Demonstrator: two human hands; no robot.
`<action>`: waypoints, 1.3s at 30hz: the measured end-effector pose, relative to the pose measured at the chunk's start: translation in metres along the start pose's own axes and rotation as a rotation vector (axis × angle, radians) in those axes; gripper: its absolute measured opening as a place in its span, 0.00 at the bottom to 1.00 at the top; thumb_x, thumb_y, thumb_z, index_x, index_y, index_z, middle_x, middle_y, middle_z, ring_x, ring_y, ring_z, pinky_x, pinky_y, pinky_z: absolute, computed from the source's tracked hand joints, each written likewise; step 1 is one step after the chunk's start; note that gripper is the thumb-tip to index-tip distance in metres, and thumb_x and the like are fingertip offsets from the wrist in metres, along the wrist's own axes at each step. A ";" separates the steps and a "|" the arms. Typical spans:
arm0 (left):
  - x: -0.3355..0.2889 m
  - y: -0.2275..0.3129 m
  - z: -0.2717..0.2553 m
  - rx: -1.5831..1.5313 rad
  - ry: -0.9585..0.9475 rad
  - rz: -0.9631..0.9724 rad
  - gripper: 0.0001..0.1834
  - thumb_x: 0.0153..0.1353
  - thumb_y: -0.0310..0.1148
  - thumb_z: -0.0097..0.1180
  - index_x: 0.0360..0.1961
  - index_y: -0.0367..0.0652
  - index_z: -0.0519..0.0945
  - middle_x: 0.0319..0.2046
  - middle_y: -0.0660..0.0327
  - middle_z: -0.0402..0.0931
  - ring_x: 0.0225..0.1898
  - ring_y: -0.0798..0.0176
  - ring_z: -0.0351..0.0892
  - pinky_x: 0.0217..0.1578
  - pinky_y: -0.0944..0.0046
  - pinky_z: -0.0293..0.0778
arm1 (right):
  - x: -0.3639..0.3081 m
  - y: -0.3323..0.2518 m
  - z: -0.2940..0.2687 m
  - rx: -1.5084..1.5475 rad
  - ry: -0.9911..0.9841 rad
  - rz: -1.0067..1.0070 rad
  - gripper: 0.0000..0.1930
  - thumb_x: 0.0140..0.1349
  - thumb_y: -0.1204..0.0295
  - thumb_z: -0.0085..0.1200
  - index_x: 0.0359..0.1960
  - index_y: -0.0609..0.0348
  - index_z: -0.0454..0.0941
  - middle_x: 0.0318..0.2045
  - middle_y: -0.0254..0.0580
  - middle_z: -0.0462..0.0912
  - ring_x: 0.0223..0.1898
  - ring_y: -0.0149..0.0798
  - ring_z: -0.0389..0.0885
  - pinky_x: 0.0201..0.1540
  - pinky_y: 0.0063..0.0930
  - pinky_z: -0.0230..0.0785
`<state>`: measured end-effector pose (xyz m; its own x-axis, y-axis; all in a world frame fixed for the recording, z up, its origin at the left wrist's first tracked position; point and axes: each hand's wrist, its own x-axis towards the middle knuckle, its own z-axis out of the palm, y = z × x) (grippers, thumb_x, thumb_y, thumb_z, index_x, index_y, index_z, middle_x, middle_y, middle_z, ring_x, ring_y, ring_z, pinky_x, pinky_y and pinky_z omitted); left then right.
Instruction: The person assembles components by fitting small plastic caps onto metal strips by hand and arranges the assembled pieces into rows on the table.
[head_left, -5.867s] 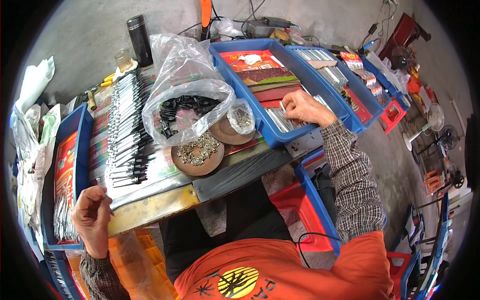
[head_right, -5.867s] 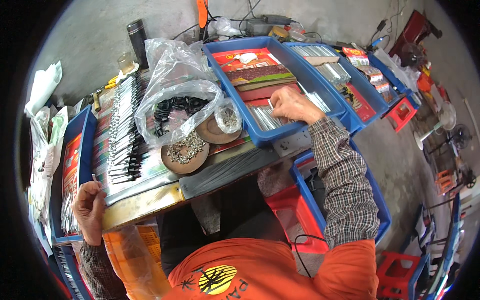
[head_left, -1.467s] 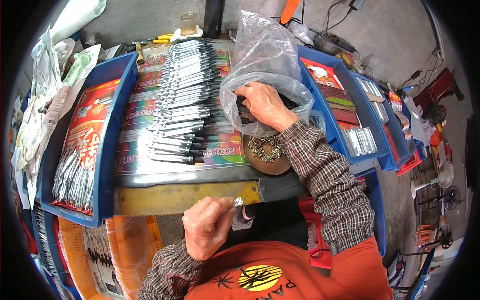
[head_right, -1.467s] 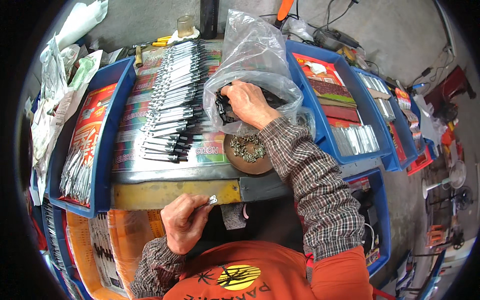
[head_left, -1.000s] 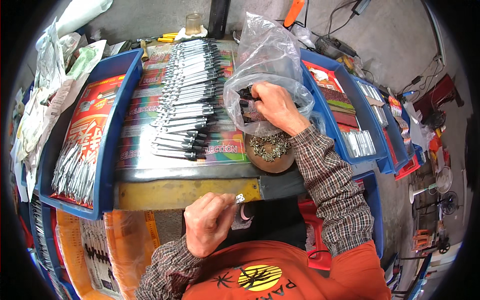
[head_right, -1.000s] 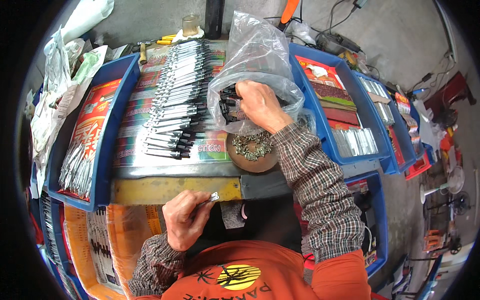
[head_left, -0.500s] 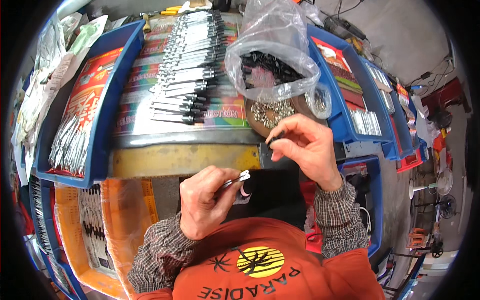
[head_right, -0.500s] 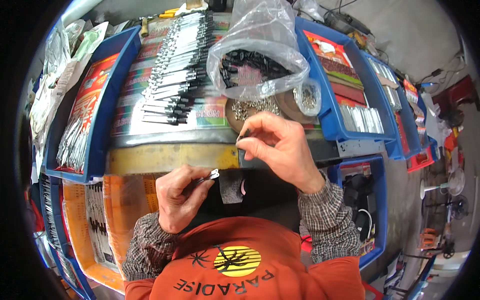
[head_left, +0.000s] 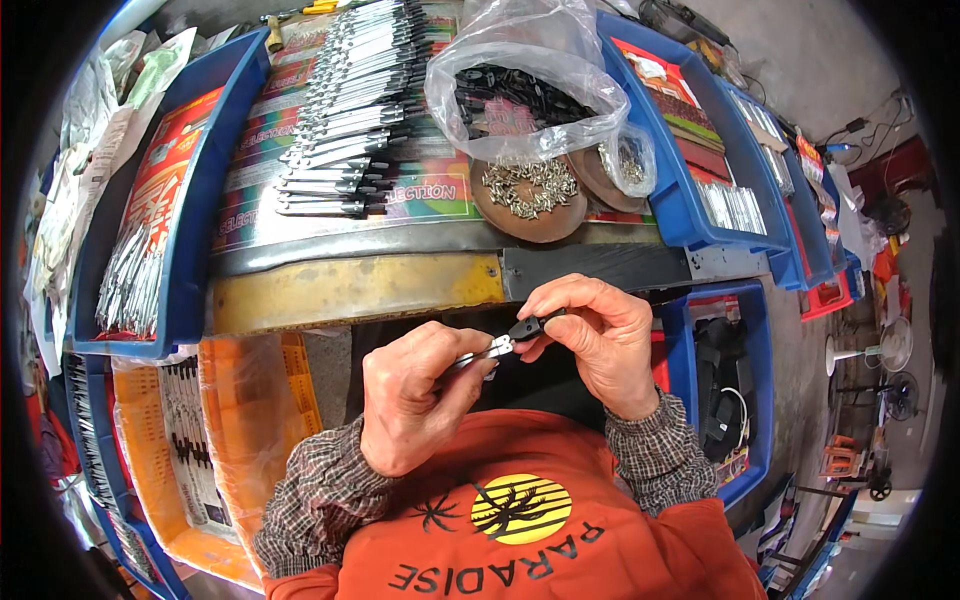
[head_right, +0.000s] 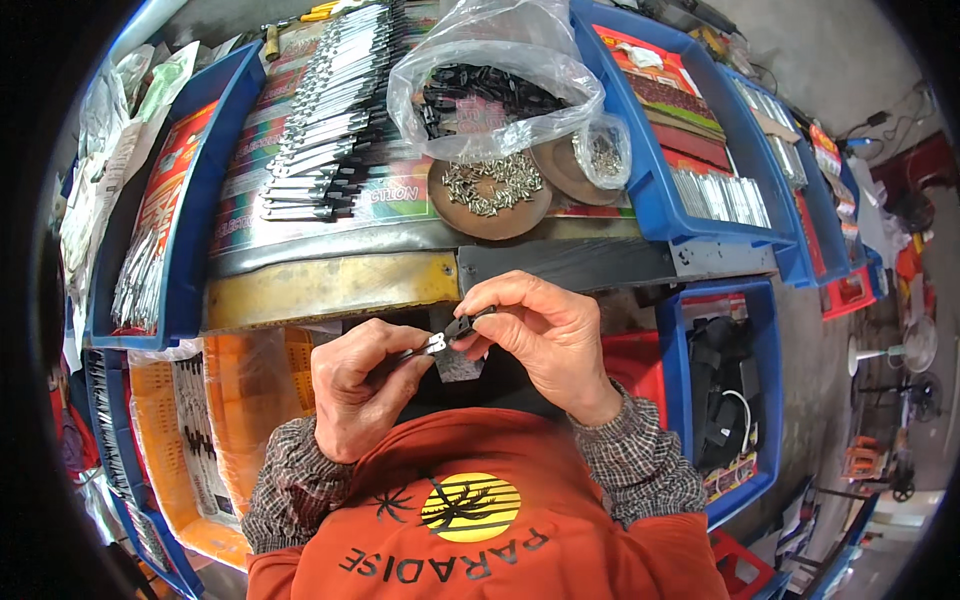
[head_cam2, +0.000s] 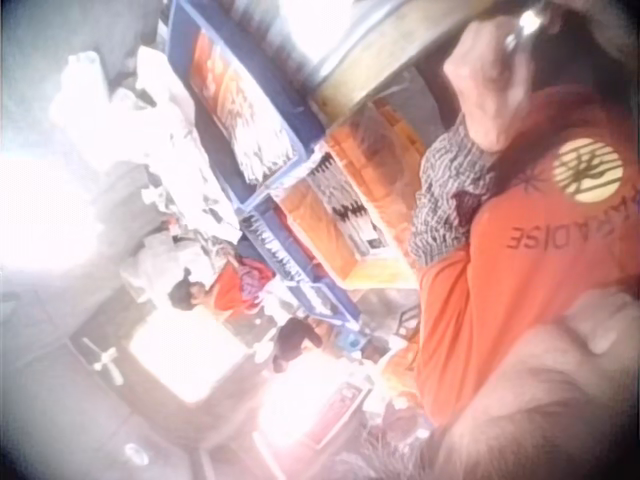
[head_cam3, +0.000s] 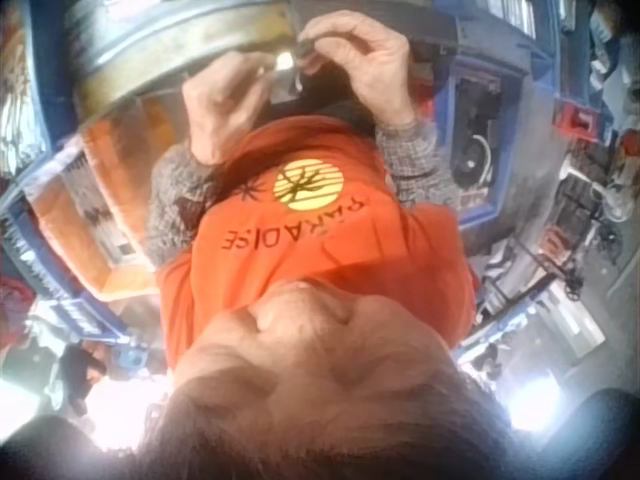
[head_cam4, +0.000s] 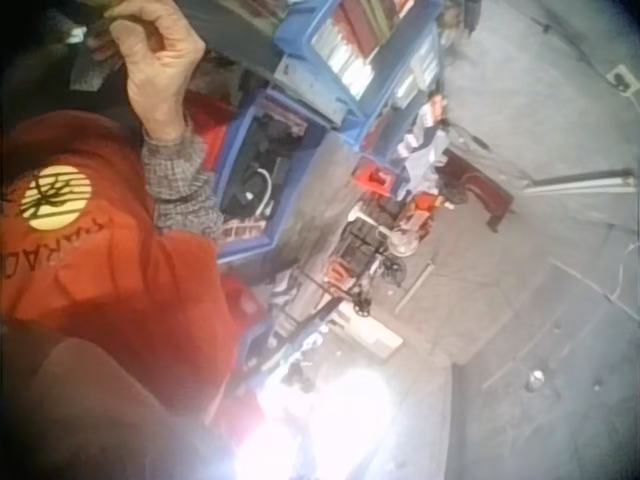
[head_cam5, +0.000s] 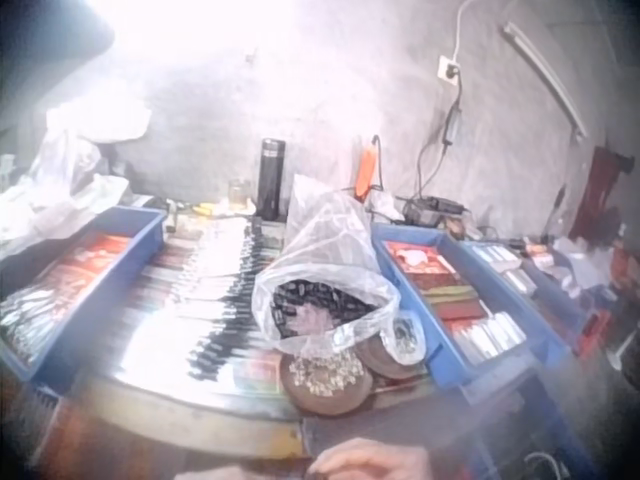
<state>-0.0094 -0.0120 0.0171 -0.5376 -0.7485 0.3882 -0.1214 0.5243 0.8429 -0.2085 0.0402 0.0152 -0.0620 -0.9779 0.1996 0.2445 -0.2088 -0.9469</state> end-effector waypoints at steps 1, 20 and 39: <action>0.000 0.000 0.000 0.000 -0.002 0.000 0.11 0.49 0.17 0.63 0.35 0.38 0.80 0.23 0.58 0.75 0.19 0.64 0.75 0.20 0.67 0.69 | -0.001 0.000 0.000 0.000 0.009 -0.004 0.07 0.63 0.82 0.54 0.42 0.70 0.79 0.41 0.47 0.80 0.37 0.39 0.84 0.37 0.27 0.81; -0.005 0.000 0.007 -0.011 -0.075 0.017 0.12 0.47 0.15 0.61 0.35 0.36 0.81 0.28 0.56 0.81 0.27 0.60 0.81 0.27 0.67 0.74 | -0.010 0.023 -0.001 0.212 -0.048 0.133 0.07 0.66 0.77 0.52 0.40 0.69 0.78 0.40 0.47 0.80 0.38 0.36 0.82 0.37 0.27 0.81; -0.022 -0.014 0.018 0.012 -0.111 0.033 0.14 0.45 0.18 0.63 0.36 0.38 0.79 0.25 0.56 0.76 0.25 0.53 0.78 0.25 0.60 0.73 | -0.015 0.006 -0.010 -0.601 -0.336 0.028 0.11 0.58 0.76 0.62 0.41 0.65 0.79 0.31 0.42 0.82 0.27 0.31 0.83 0.28 0.23 0.74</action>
<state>-0.0109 0.0046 -0.0105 -0.6305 -0.6818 0.3710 -0.1123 0.5531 0.8255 -0.2154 0.0540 0.0043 0.2633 -0.9532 0.1486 -0.3431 -0.2365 -0.9091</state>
